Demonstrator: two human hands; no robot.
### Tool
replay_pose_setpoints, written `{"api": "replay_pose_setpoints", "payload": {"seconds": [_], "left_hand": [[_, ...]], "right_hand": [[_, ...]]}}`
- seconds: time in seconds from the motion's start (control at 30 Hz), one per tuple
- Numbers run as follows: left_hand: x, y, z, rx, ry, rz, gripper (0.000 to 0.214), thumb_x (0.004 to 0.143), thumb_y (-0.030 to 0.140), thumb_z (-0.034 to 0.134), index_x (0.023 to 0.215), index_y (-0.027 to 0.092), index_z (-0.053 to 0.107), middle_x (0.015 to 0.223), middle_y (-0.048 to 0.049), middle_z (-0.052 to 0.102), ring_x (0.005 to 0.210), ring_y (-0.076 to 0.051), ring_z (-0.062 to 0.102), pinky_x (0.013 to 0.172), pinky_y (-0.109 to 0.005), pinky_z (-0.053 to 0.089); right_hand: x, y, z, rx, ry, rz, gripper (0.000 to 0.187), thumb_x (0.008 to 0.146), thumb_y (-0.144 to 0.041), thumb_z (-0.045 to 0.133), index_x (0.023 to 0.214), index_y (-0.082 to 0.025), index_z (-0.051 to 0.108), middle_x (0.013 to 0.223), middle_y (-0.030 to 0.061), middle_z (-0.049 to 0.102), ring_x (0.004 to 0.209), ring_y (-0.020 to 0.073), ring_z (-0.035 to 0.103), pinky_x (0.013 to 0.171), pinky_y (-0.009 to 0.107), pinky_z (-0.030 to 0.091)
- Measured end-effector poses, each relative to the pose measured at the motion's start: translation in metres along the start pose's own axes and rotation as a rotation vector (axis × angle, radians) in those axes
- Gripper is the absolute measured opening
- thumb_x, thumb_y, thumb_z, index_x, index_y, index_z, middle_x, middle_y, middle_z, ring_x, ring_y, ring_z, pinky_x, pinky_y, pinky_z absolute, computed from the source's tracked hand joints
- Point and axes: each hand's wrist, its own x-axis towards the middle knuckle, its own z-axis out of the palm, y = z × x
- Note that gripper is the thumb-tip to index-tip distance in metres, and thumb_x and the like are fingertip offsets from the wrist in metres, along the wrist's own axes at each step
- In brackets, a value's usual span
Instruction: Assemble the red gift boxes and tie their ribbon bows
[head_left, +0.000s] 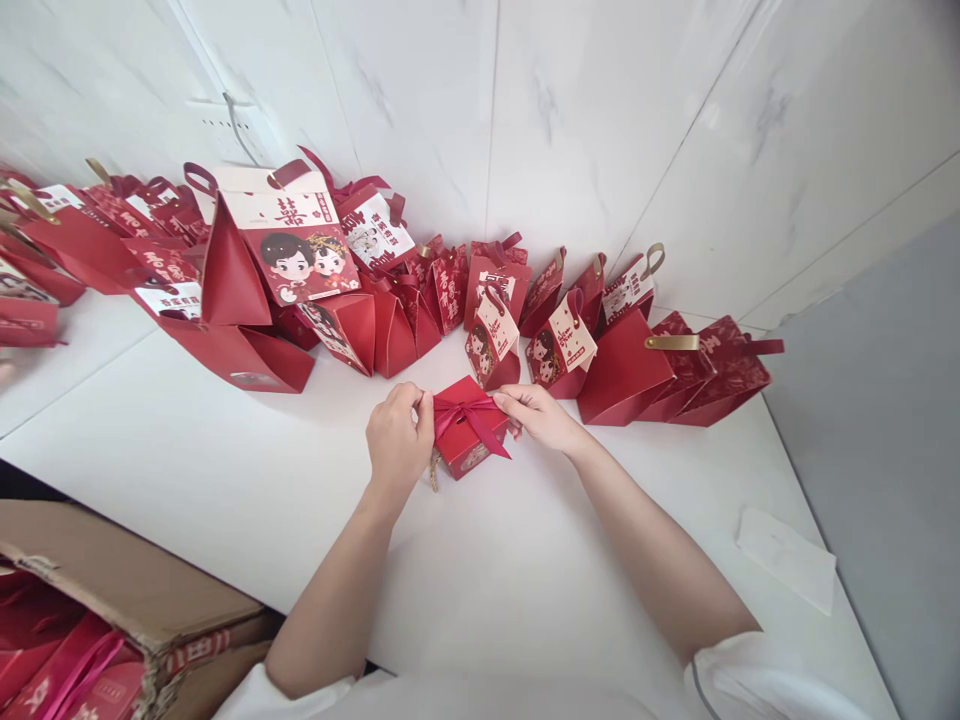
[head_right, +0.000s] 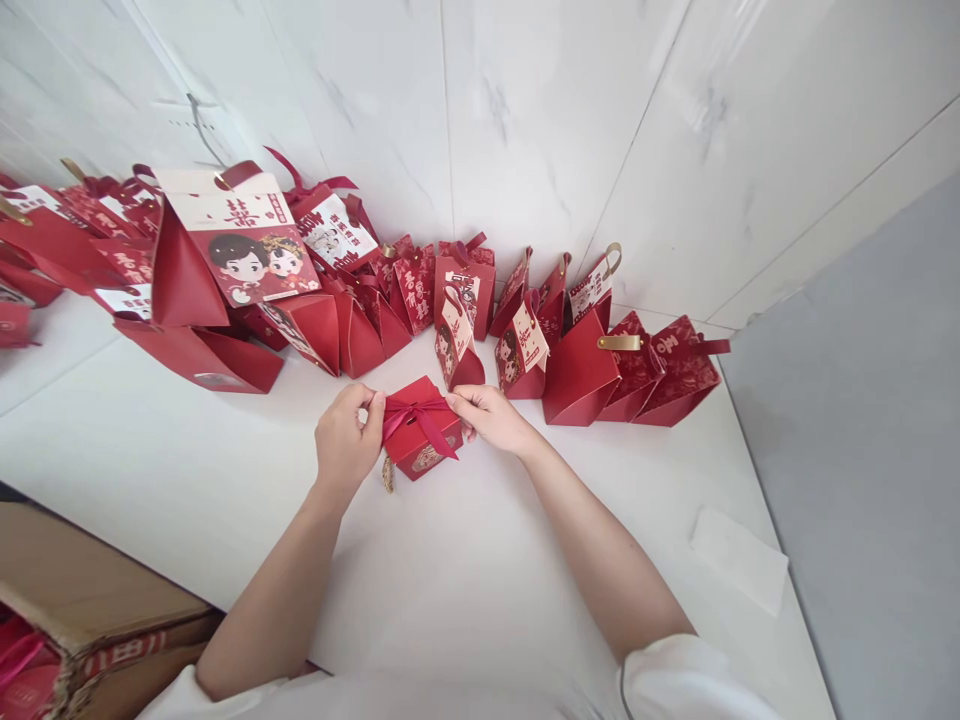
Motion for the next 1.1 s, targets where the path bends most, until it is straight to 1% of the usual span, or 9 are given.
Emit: {"api": "replay_pose_setpoints", "payload": {"seconds": [0.1,0.2,0.27,0.33,0.4,0.5,0.73,0.87,1.1], "left_hand": [[0.001,0.001,-0.001,-0.008,0.028,0.033,0.022,0.093,0.024,0.045,0.071,0.021,0.044,0.071,0.0013,0.056,0.061,-0.015,0.047,0.085,-0.032,0.04],[0.001,0.002,0.0,-0.027,0.055,0.051,0.021,0.093,0.023,0.045,0.072,0.021,0.044,0.072,0.0027,0.057,0.058,-0.013,0.046,0.105,-0.039,0.032],[0.001,0.001,0.001,-0.037,0.057,0.054,0.021,0.092,0.023,0.045,0.072,0.021,0.044,0.07,0.0038,0.056,0.057,-0.012,0.045,0.11,-0.04,0.027],[0.002,0.0,0.001,-0.079,0.024,0.039,0.022,0.091,0.024,0.046,0.069,0.021,0.044,0.068,0.0039,0.054,0.06,-0.013,0.048,0.105,-0.038,0.033],[0.004,-0.002,0.0,-0.177,-0.034,-0.026,0.024,0.09,0.027,0.048,0.067,0.021,0.045,0.068,0.0027,0.054,0.066,-0.014,0.051,0.089,-0.032,0.042],[0.008,-0.004,-0.002,-0.384,-0.1,-0.178,0.028,0.09,0.037,0.051,0.067,0.02,0.048,0.07,0.0012,0.056,0.071,-0.014,0.053,0.069,-0.026,0.042],[0.011,-0.008,0.005,-0.788,-0.204,-0.363,0.033,0.081,0.052,0.063,0.086,0.02,0.055,0.082,-0.0001,0.063,0.075,-0.013,0.059,0.074,-0.025,0.046],[0.007,-0.004,0.01,-0.787,-0.289,-0.417,0.04,0.072,0.053,0.072,0.094,0.021,0.064,0.091,-0.0015,0.068,0.08,-0.015,0.062,0.072,-0.025,0.049],[0.003,0.004,0.01,-0.739,-0.387,-0.454,0.045,0.063,0.049,0.08,0.095,0.021,0.069,0.093,-0.0044,0.073,0.086,-0.021,0.067,0.074,-0.031,0.054]], "right_hand": [[0.0,-0.002,0.0,-0.042,0.021,-0.038,0.047,0.092,-0.058,0.047,0.064,-0.021,0.041,0.054,-0.0056,0.04,0.049,0.0093,0.037,0.05,0.024,0.031],[0.0,-0.002,-0.001,-0.023,0.024,-0.048,0.048,0.091,-0.059,0.047,0.063,-0.021,0.036,0.056,-0.0062,0.031,0.051,0.009,0.029,0.05,0.024,0.023],[0.0,-0.002,-0.002,0.013,-0.006,-0.039,0.048,0.091,-0.057,0.048,0.063,-0.021,0.034,0.057,-0.0065,0.028,0.051,0.0088,0.025,0.05,0.025,0.021],[-0.001,-0.004,-0.004,0.047,-0.049,-0.024,0.048,0.092,-0.055,0.049,0.062,-0.021,0.034,0.055,-0.0069,0.029,0.05,0.0086,0.025,0.05,0.025,0.02],[-0.003,-0.008,-0.006,0.05,-0.071,-0.018,0.048,0.092,-0.055,0.05,0.061,-0.021,0.035,0.053,-0.0067,0.033,0.05,0.0086,0.027,0.05,0.025,0.023],[-0.006,-0.015,-0.009,0.013,-0.09,-0.007,0.049,0.091,-0.057,0.051,0.061,-0.02,0.041,0.055,-0.0052,0.041,0.051,0.0089,0.036,0.051,0.024,0.03],[-0.009,-0.025,-0.017,-0.079,-0.07,0.105,0.051,0.089,-0.064,0.047,0.067,-0.018,0.051,0.06,-0.0014,0.051,0.054,0.0102,0.047,0.05,0.023,0.038],[-0.01,-0.025,-0.018,-0.075,-0.068,0.042,0.044,0.087,-0.059,0.055,0.07,-0.019,0.051,0.06,-0.003,0.05,0.053,0.0092,0.045,0.048,0.021,0.036],[-0.006,-0.021,-0.013,-0.05,0.048,-0.021,0.038,0.088,-0.056,0.055,0.078,-0.02,0.053,0.066,-0.0028,0.048,0.056,0.0101,0.046,0.045,0.02,0.037]]}}
